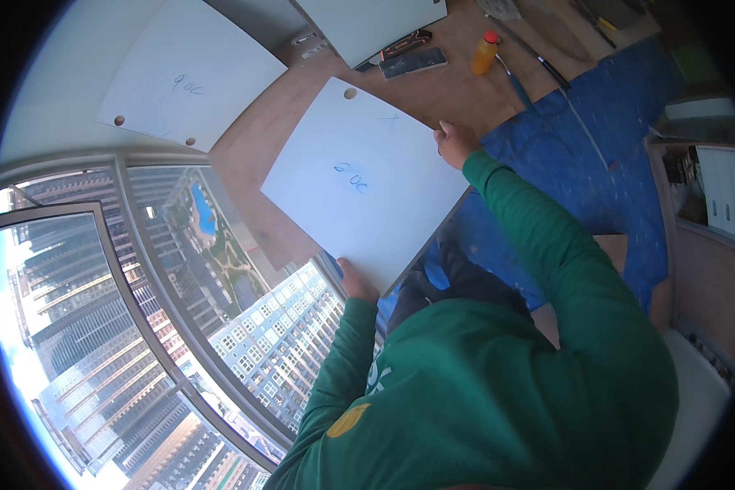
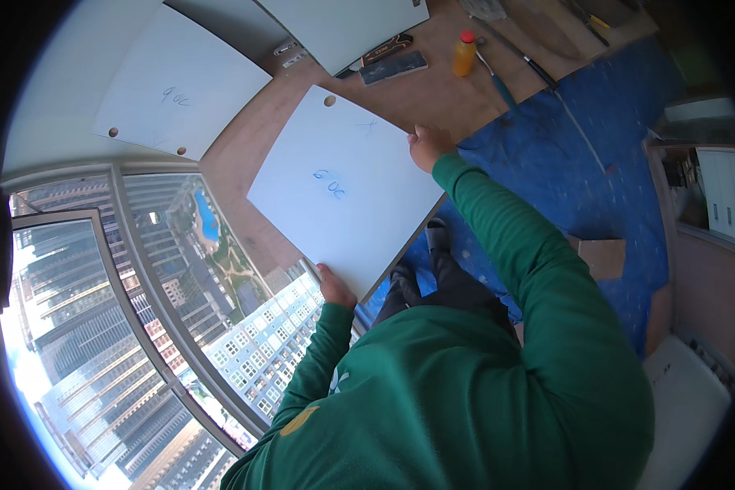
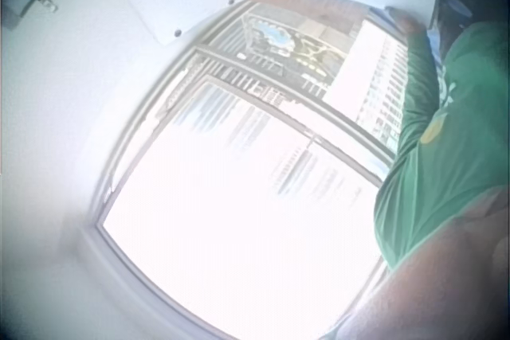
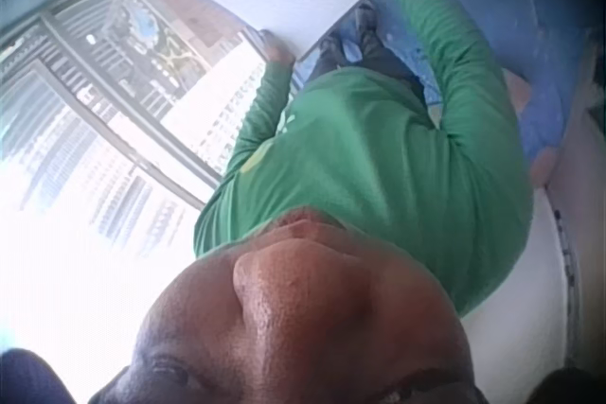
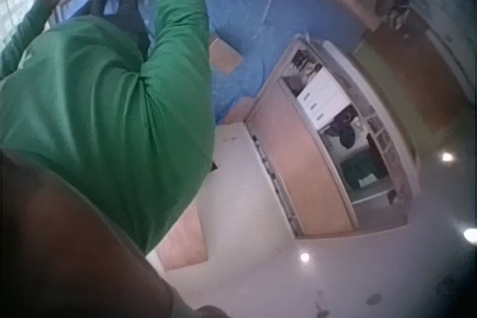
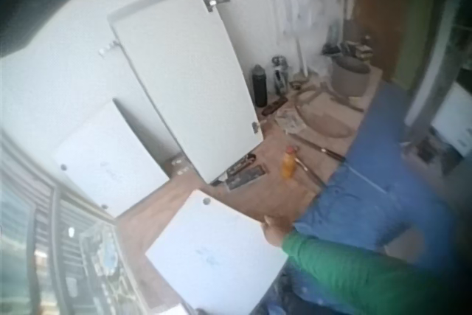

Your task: The person applies glue from a yellow bottle to the edge of a white cabinet panel, then uses a hammer to tap a dowel into a pre-drilled hole. They flip the panel and continue applying glue to another edge. The work is done on a blue protective sheet on the floor.

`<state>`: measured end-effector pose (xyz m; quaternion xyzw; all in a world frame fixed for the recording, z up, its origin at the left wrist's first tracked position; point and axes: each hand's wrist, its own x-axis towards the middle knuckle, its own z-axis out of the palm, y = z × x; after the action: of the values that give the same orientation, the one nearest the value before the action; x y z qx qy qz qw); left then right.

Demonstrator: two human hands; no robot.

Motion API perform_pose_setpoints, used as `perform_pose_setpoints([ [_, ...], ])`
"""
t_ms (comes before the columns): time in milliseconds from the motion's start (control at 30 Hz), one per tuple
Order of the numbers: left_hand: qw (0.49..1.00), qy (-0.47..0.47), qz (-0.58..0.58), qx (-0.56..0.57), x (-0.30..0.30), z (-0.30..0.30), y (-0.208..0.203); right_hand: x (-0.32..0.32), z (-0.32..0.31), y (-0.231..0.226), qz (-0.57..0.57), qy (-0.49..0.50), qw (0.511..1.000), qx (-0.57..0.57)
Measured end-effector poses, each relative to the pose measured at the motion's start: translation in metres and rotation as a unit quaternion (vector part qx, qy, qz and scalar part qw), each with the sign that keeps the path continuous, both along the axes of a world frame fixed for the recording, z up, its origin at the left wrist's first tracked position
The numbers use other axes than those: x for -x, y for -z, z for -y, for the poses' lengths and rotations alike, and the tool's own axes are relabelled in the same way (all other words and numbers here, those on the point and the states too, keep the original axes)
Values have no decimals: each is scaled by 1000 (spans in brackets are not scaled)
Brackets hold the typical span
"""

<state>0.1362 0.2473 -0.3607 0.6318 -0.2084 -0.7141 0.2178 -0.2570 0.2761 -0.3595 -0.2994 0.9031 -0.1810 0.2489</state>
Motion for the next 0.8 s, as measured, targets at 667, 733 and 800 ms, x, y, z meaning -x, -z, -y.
perform_pose_setpoints([
  [667,957,240,117,-110,10,-13,55,-75,-89,104,396,446,776,207],
  [733,914,320,248,2,10,-11,53,-70,-88,113,395,465,762,216],
  [800,861,384,261,207,18,-5,42,-68,-88,120,398,469,753,231],
])
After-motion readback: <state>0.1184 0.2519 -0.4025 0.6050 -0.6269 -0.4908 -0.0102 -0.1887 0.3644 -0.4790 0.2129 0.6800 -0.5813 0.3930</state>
